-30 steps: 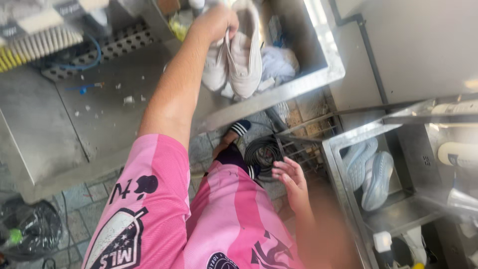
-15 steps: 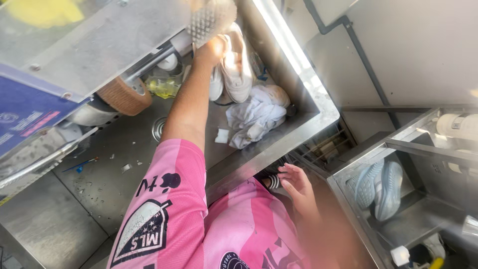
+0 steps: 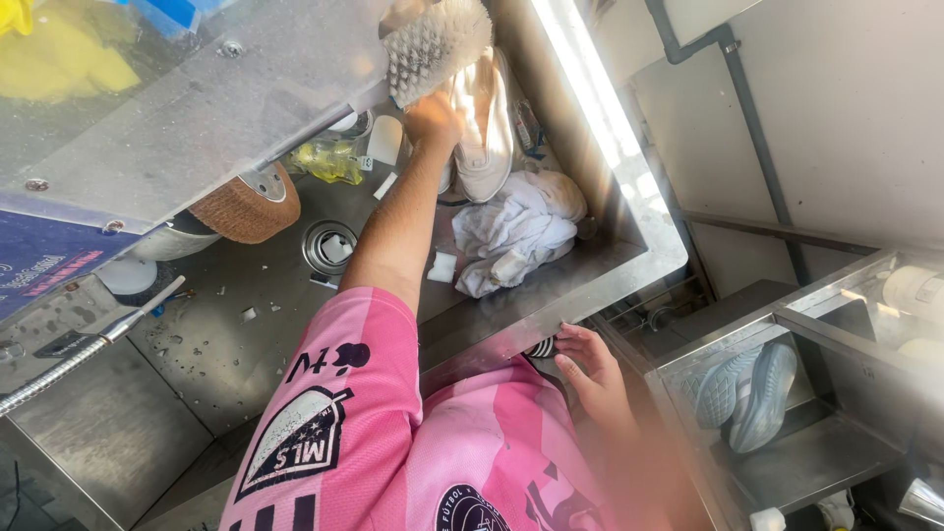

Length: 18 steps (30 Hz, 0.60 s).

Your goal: The person cleans a pair of beige sneakers using a pressure washer and a cleaning solution in a metal sink. They then place the shoes on a rotating brush machine and later rinse a pair of black and yellow sneakers with the pressure washer.

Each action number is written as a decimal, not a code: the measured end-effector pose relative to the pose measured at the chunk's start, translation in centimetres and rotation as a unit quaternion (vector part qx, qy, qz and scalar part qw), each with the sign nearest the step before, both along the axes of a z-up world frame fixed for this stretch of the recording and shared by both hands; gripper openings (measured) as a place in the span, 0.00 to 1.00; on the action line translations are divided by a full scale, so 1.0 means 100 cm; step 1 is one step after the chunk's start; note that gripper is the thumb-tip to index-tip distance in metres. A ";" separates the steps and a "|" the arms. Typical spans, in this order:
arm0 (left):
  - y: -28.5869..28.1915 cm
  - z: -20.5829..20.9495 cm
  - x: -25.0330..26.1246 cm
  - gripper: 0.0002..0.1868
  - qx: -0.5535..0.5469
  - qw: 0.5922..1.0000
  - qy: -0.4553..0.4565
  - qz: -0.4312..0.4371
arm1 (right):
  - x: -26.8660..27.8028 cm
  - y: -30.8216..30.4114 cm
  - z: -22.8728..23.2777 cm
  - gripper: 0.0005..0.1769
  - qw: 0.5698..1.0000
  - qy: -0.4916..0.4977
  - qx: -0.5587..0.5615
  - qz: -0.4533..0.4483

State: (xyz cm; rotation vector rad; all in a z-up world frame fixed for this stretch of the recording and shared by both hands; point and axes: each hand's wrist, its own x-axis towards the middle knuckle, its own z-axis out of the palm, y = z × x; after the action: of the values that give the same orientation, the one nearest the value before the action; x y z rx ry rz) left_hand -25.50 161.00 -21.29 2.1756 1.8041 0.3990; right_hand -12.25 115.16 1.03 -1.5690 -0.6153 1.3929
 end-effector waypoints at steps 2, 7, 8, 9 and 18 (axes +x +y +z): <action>-0.011 -0.006 0.003 0.13 0.030 0.999 0.008 -0.005 | 0.003 -0.007 0.003 0.28 1.000 0.009 0.009 -0.008; -0.027 -0.006 0.005 0.11 0.158 0.987 -0.002 -0.010 | 0.001 -0.010 -0.001 0.29 1.000 0.026 0.015 -0.008; -0.030 -0.004 0.005 0.11 0.142 0.990 0.003 -0.017 | -0.001 -0.011 0.001 0.29 0.999 0.029 0.016 -0.009; -0.029 -0.001 0.003 0.12 0.128 0.991 0.009 -0.022 | -0.003 -0.008 0.003 0.30 0.999 0.034 0.018 -0.008; -0.008 0.133 0.070 0.37 -0.030 0.998 -0.005 -0.062 | -0.018 0.019 0.065 0.21 0.985 0.107 -0.117 -0.073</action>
State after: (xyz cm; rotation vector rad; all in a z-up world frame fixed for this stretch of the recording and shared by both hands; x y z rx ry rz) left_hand -18.51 160.20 -7.94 2.2260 1.6442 0.3225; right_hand -14.01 117.07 7.56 -1.5829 -0.2086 1.5375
